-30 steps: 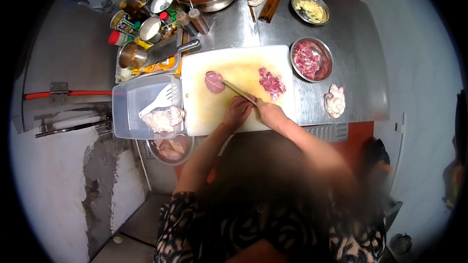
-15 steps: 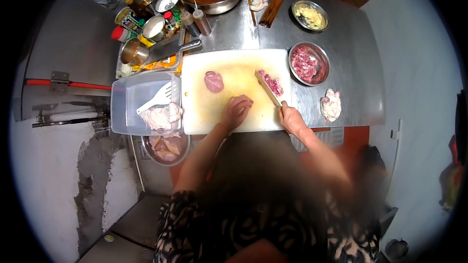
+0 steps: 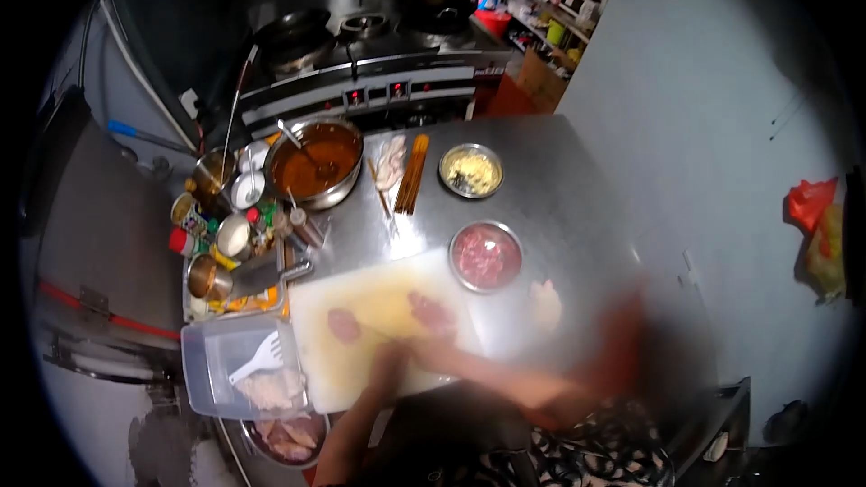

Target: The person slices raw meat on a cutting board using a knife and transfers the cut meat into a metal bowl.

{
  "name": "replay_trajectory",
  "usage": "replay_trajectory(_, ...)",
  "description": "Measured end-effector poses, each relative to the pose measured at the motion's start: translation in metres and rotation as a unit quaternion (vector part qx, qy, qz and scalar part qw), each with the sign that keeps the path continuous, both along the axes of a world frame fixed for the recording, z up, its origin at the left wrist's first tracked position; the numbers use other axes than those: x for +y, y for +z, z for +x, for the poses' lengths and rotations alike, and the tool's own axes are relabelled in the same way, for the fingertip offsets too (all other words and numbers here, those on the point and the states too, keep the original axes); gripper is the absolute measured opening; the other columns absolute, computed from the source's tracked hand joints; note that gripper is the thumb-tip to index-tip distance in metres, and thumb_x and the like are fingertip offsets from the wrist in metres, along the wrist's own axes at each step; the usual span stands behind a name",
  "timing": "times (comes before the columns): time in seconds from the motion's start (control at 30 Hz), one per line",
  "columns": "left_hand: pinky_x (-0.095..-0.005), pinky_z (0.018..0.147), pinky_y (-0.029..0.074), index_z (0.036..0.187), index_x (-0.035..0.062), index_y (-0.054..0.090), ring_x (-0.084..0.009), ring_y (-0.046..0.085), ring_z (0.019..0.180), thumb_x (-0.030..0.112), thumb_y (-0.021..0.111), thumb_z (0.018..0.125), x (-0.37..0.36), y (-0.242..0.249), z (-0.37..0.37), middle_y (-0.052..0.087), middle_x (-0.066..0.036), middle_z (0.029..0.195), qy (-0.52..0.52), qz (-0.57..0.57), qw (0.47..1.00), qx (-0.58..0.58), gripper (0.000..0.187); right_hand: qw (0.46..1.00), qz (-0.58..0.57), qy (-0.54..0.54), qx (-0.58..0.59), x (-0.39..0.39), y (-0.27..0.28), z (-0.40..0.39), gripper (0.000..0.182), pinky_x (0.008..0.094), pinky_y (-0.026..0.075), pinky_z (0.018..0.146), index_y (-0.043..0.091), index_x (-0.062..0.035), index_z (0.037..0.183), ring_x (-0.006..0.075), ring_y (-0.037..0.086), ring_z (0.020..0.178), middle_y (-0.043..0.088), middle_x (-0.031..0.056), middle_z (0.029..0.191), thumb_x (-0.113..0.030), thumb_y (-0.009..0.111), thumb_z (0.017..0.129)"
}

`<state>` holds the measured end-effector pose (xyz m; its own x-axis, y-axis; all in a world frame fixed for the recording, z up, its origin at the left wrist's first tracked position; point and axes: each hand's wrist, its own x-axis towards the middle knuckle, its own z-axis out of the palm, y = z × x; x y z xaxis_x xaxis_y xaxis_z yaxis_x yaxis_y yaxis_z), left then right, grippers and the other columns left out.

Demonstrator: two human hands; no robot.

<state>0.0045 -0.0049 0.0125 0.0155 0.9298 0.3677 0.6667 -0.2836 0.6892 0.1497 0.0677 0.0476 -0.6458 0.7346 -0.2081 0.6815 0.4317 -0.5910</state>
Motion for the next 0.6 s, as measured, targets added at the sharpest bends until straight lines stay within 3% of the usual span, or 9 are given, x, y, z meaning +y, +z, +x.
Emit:
replay_trajectory(0.07, -0.0377, 0.076, 0.046, 0.080, 0.0073, 0.061, -0.0275, 0.056, 0.086, -0.001, 0.068, 0.068, 0.001, -0.009, -0.003, 0.061, -0.008, 0.088, -0.007, -0.002, 1.000, -0.010, 0.016, 1.000, -0.002, 0.003, 0.019, 0.005, 0.008, -0.011, 0.026, 0.0464, 0.048, 0.068, 0.048, 0.0019, 0.105, 0.0396, 0.062, 0.079, 0.063, 0.0236, 0.082, -0.009, 0.045, 0.083)
replay_trajectory(0.2, -0.0365, 0.075, 0.045, 0.080, 0.0077, 0.062, -0.0262, 0.056, 0.086, -0.001, 0.068, 0.068, 0.001, -0.016, -0.003, 0.061, -0.006, 0.087, -0.003, 0.028, 0.999, 0.037, 0.015, 0.998, 0.014, 0.001, 0.066, 0.000, -0.049, 0.002, 0.025, 0.0473, 0.048, 0.066, 0.048, 0.0017, 0.104, 0.0399, 0.061, 0.078, 0.062, 0.0238, 0.081, -0.009, 0.045, 0.082)
replay_trajectory(0.3, -0.0339, 0.076, 0.044, 0.081, 0.0078, 0.065, -0.0241, 0.056, 0.084, 0.000, 0.068, 0.070, 0.002, -0.020, 0.000, 0.063, -0.004, 0.085, 0.023, 0.081, 0.996, 0.000, 0.014, 0.999, -0.026, 0.021, 0.016, 0.006, -0.039, 0.023, 0.024, 0.0476, 0.048, 0.066, 0.048, 0.0018, 0.104, 0.0400, 0.062, 0.077, 0.062, 0.0241, 0.080, -0.009, 0.044, 0.083)
replay_trajectory(0.47, -0.0320, 0.076, 0.042, 0.083, 0.0074, 0.065, -0.0223, 0.057, 0.084, -0.003, 0.066, 0.071, 0.001, -0.018, -0.002, 0.063, -0.004, 0.085, 0.011, 0.066, 0.998, 0.011, 0.016, 1.000, -0.002, 0.021, 0.021, 0.022, -0.022, 0.019, 0.024, 0.0480, 0.048, 0.065, 0.048, 0.0020, 0.103, 0.0403, 0.062, 0.075, 0.062, 0.0244, 0.079, -0.010, 0.043, 0.084)
replay_trajectory(0.53, -0.0389, 0.077, 0.042, 0.087, 0.0056, 0.065, -0.0296, 0.056, 0.086, 0.003, 0.059, 0.074, -0.001, -0.015, -0.002, 0.062, -0.011, 0.091, -0.006, 0.046, 0.999, 0.003, 0.015, 0.999, -0.007, 0.034, 0.004, 0.016, -0.018, 0.028, 0.023, 0.0481, 0.048, 0.065, 0.048, 0.0020, 0.102, 0.0404, 0.062, 0.074, 0.062, 0.0246, 0.079, -0.011, 0.043, 0.084)
replay_trajectory(0.6, -0.0391, 0.079, 0.042, 0.088, 0.0055, 0.065, -0.0308, 0.055, 0.088, 0.002, 0.058, 0.073, -0.002, -0.016, 0.000, 0.062, -0.011, 0.092, -0.003, 0.066, 0.998, -0.018, 0.017, 0.998, -0.018, 0.053, -0.013, 0.007, -0.009, 0.040, 0.023, 0.0483, 0.048, 0.064, 0.049, 0.0021, 0.102, 0.0405, 0.062, 0.073, 0.062, 0.0247, 0.078, -0.011, 0.042, 0.084)
